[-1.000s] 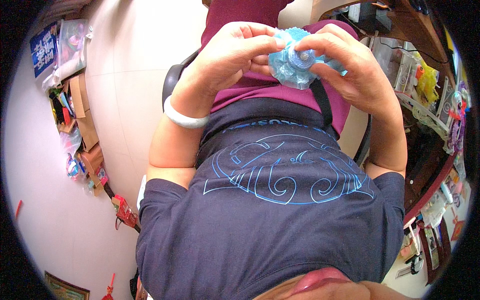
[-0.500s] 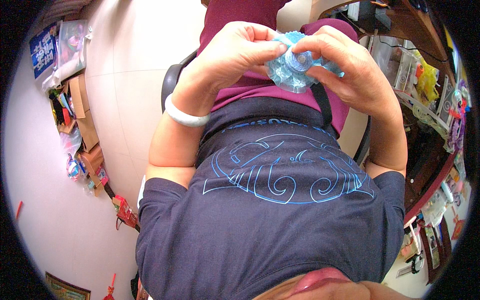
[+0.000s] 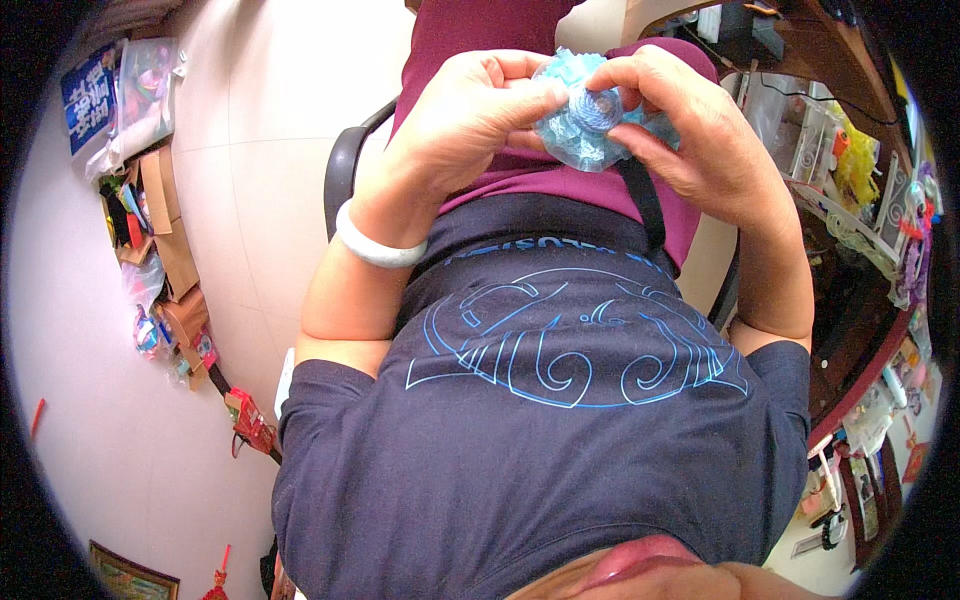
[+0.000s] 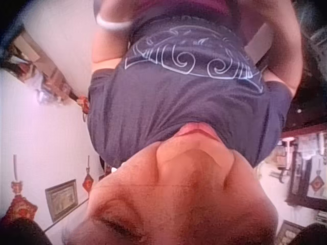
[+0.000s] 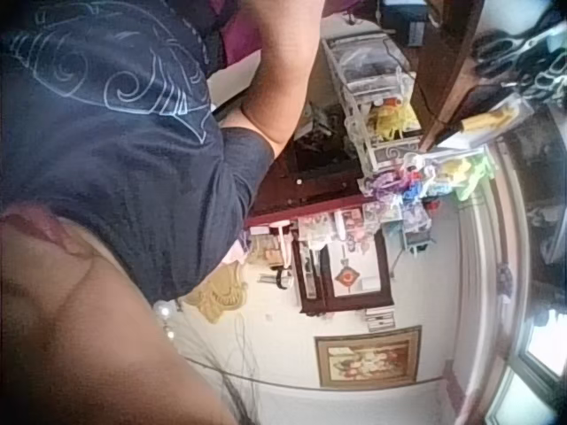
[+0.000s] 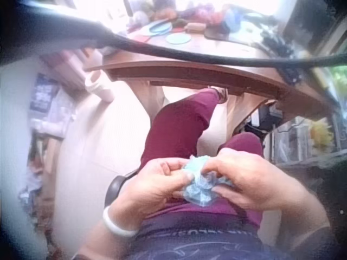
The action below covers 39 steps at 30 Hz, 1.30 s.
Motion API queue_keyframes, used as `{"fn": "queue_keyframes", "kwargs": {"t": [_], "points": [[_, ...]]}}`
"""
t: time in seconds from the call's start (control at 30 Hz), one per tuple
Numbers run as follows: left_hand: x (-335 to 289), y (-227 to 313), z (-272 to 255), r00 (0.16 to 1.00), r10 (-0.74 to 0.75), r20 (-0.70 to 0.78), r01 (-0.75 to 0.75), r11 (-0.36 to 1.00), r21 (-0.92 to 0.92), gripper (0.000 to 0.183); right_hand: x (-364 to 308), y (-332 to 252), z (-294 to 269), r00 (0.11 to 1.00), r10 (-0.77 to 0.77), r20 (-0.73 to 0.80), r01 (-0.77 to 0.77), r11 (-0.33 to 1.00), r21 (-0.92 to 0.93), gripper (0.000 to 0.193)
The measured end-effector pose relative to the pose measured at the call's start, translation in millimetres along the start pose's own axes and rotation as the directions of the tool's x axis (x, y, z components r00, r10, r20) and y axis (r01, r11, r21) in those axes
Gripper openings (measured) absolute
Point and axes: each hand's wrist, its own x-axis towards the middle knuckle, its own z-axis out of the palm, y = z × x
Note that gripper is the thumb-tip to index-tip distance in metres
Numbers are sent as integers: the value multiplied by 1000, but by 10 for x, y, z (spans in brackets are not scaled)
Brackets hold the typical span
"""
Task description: The person assembles a decorative blue fabric flower by hand, shaping the petals and securing the center. They use scissors to trim the edges of the fabric and a hot glue gun to attach the flower to a ruffled ribbon. The person also uses a lighter to singe the edges of the fabric to prevent fraying.
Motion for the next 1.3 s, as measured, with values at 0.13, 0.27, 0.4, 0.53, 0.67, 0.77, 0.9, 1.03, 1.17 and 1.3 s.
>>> {"fn": "queue_keyframes", "kwargs": {"t": [0.13,0.27,0.4,0.53,0.67,0.77,0.9,1.03,1.17,1.3], "points": [[11,-12,-6,1000,-10,-5,10,1000,-13,37,-9,-2,2,1000,-5,-23,5,1000,4,35],[-32,-17,69,996,75,39,-61,957,-284,46,-23,41,37,995,14,-98,-13,1000,9,35],[-82,-50,80,994,98,44,-87,975,-202,52,-26,44,45,995,35,-94,-34,999,12,35],[-71,-80,57,996,86,22,-80,980,-181,51,-18,42,56,995,13,-98,-12,1000,6,34],[-55,-90,79,995,96,-2,-95,985,-144,48,-17,17,58,996,6,-92,-6,1000,0,33],[-31,-117,79,998,52,-36,-56,992,-113,47,-22,13,72,995,-2,-100,2,1000,-1,32],[-28,-80,115,998,42,-46,-46,995,-91,49,-30,20,86,992,-1,-125,0,1000,-8,34],[-44,-88,145,995,102,-6,-101,971,-215,53,-19,-40,31,991,99,-92,-104,993,-50,35],[-28,-137,139,994,102,27,-91,957,-274,57,-21,-30,62,987,106,-122,-110,994,-27,36],[-5,-173,121,997,81,-5,-80,973,-217,54,-25,-45,57,986,115,-117,-118,993,-18,35]]}}
